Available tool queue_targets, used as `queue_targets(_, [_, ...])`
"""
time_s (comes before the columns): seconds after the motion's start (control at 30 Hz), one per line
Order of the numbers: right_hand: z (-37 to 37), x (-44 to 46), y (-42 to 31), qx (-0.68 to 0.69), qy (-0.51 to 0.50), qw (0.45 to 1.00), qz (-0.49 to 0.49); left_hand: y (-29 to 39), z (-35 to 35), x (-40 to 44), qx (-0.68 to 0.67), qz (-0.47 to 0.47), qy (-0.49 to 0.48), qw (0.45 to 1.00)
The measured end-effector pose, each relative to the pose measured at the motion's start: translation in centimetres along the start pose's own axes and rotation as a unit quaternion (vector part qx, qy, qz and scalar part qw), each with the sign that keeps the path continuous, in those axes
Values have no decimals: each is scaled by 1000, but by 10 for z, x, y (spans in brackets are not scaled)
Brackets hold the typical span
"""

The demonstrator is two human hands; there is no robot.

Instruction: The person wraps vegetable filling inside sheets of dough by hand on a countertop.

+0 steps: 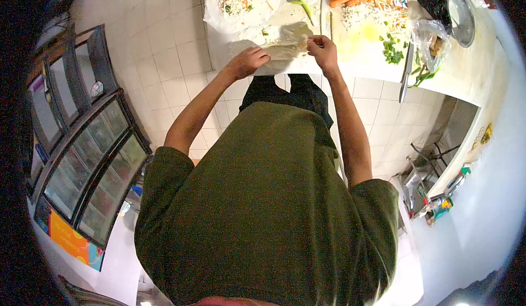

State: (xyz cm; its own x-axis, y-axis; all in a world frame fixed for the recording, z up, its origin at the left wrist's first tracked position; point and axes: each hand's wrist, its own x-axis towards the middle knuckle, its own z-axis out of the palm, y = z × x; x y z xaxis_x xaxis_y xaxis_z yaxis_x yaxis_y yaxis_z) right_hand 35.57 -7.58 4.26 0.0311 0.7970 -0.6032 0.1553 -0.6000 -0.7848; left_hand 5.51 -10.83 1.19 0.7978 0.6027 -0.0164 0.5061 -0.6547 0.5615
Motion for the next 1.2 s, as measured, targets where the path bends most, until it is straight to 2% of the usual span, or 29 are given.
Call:
queue_targets(0.13, [22, 15, -35, 124, -63, 990, 10, 6, 4, -7, 8, -68, -17, 998])
queue_targets(0.2, [48, 34, -61, 153, -109, 982, 5, 4, 9, -10, -51, -96, 15, 994])
queue_targets(0.27, [74, 54, -90, 109, -168, 979, -23, -1, 10, -13, -122, -145, 25, 982])
queue_targets(0.33, [93, 78, -109, 22, -213, 975, -51, -3, 8, -18, -209, -218, 15, 953])
queue_targets(0.4, [103, 109, -128, -208, -272, 936, -78, -4, -1, -21, -309, -261, 57, 913])
queue_targets(0.47, [109, 125, -152, -470, -297, 814, -167, -3, -9, -24, -386, -316, 99, 861])
queue_targets(0.53, [106, 122, -168, -530, -304, 764, -207, -7, -17, -22, -439, -382, 143, 800])
queue_targets(0.6, [99, 130, -166, -362, -325, 863, -133, -18, -36, -15, -466, -374, 221, 770])
queue_targets(0.67, [114, 134, -159, -258, -319, 900, -148, -32, -57, -3, -497, -392, 291, 718])
queue_targets(0.73, [124, 144, -146, -193, -305, 919, -157, -54, -74, 14, -498, -360, 377, 694])
queue_targets(0.8, [133, 154, -130, -166, -292, 928, -163, -80, -87, 27, -447, -345, 415, 714])
queue_targets(0.83, [136, 145, -137, -248, -261, 921, -147, -94, -85, 31, -421, -338, 432, 723])
queue_targets(0.9, [131, 128, -124, -335, -173, 897, -230, -123, -79, 28, -515, -358, 359, 692])
queue_targets(0.93, [126, 123, -112, -376, -127, 877, -271, -127, -85, 28, -559, -364, 321, 673])
queue_targets(1.0, [117, 106, -80, -420, -123, 869, -231, -106, -99, 26, -545, -357, 340, 678])
queue_targets(1.13, [120, 66, -50, -466, -84, 837, -275, -100, -92, 26, -512, -340, 366, 698])
queue_targets(1.2, [120, 60, -43, -443, -63, 855, -260, -108, -83, 27, -397, -293, 361, 791])
